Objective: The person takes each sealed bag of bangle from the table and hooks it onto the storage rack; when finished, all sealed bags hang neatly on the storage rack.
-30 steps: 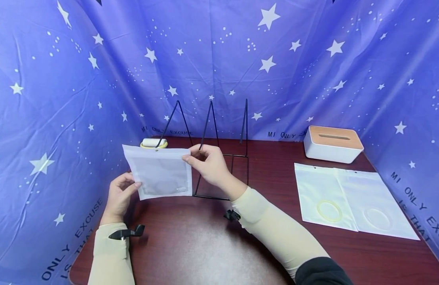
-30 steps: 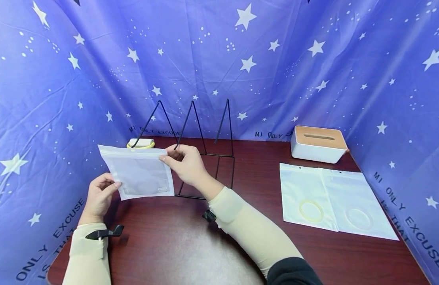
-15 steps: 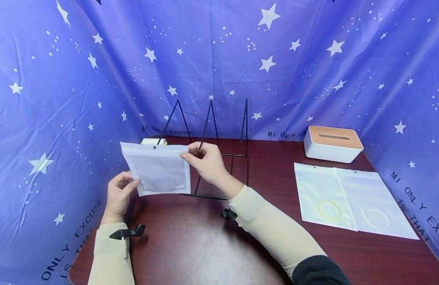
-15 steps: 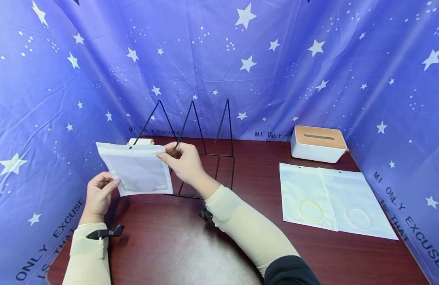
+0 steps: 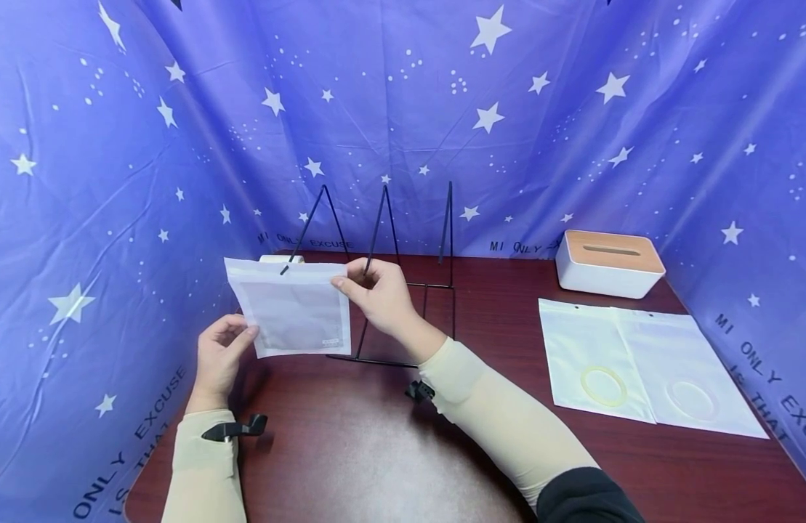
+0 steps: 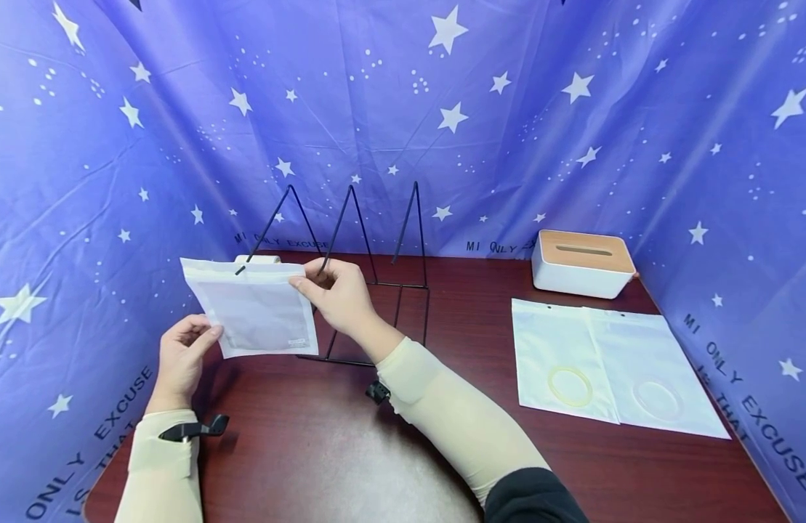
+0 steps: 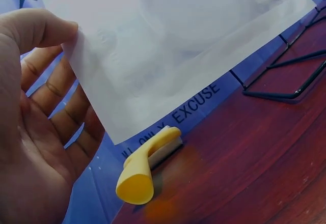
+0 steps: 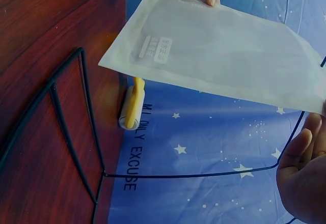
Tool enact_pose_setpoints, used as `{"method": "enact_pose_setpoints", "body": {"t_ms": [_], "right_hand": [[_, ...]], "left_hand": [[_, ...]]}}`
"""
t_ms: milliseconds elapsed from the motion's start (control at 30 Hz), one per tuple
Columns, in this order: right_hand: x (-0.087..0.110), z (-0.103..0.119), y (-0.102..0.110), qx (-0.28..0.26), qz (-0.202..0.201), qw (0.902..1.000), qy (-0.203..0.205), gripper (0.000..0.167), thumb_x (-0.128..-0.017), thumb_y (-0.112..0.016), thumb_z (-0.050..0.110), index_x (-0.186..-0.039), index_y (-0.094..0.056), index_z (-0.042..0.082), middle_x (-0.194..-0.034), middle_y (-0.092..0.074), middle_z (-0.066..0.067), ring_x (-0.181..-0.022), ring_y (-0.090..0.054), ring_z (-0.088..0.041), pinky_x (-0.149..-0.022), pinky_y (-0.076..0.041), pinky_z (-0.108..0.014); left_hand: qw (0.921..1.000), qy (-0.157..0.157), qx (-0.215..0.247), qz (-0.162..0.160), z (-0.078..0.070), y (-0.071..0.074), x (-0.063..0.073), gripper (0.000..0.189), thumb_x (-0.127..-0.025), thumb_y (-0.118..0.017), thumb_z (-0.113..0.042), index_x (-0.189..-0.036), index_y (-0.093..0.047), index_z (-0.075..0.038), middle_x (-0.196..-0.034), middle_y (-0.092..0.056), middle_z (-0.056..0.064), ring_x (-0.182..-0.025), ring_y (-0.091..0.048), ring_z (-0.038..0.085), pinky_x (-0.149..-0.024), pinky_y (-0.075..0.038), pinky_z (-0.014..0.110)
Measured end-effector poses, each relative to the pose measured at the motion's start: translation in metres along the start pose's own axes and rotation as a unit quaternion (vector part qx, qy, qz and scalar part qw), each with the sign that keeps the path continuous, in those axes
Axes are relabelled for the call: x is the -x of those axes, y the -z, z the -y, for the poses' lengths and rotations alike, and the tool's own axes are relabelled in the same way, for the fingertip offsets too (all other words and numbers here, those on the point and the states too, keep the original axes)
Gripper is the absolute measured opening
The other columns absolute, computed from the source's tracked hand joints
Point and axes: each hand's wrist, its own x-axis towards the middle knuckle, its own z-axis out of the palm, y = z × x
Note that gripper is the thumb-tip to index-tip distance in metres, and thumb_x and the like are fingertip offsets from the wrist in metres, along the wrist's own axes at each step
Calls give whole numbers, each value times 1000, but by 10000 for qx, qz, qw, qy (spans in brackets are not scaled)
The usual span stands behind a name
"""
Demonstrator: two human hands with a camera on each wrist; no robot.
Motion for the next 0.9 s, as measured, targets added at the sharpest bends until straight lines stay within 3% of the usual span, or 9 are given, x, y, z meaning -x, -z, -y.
{"method": "enact_pose_setpoints", "body": {"t_ms": [200, 633, 767, 900], "right_hand": [[-4, -4, -2, 67, -90, 9999, -34, 11, -90, -84, 12, -91, -77, 4, -73, -66, 3, -64, -53, -8, -58, -43, -25], [-15, -12, -1, 177, -335, 9992, -151, 14, -91, -84, 16, -88, -75, 6, -69, -63, 4, -60, -50, -8, -55, -41, -25], [-19, -12, 0, 311, -398, 9983, -276, 13, -92, -82, 17, -90, -75, 6, -74, -68, 1, -63, -53, -6, -56, -43, -25], [-24, -12, 0, 307, -485, 9977, -361, 14, -93, -82, 17, -93, -75, 5, -79, -71, -3, -65, -55, -6, -58, -44, -24]], "left_hand": [[9994, 99, -311, -109, 5, -3, -5, 9, -90, -69, 16, -96, -62, 19, -81, -72, 2, -74, -64, 11, -70, -50, 22], [9967, 282, -756, -27, 11, -10, -25, 15, -91, -71, 13, -100, -62, 20, -82, -72, -3, -75, -65, 7, -72, -53, 20], [9951, 482, -861, 98, 2, -14, -30, 17, -92, -72, 11, -102, -62, 21, -83, -73, -4, -75, -67, 6, -72, -56, 20], [9915, 488, -1192, 206, -12, -23, -35, 19, -92, -74, 5, -104, -67, 19, -83, -75, -2, -74, -66, 5, -70, -56, 21]]}}
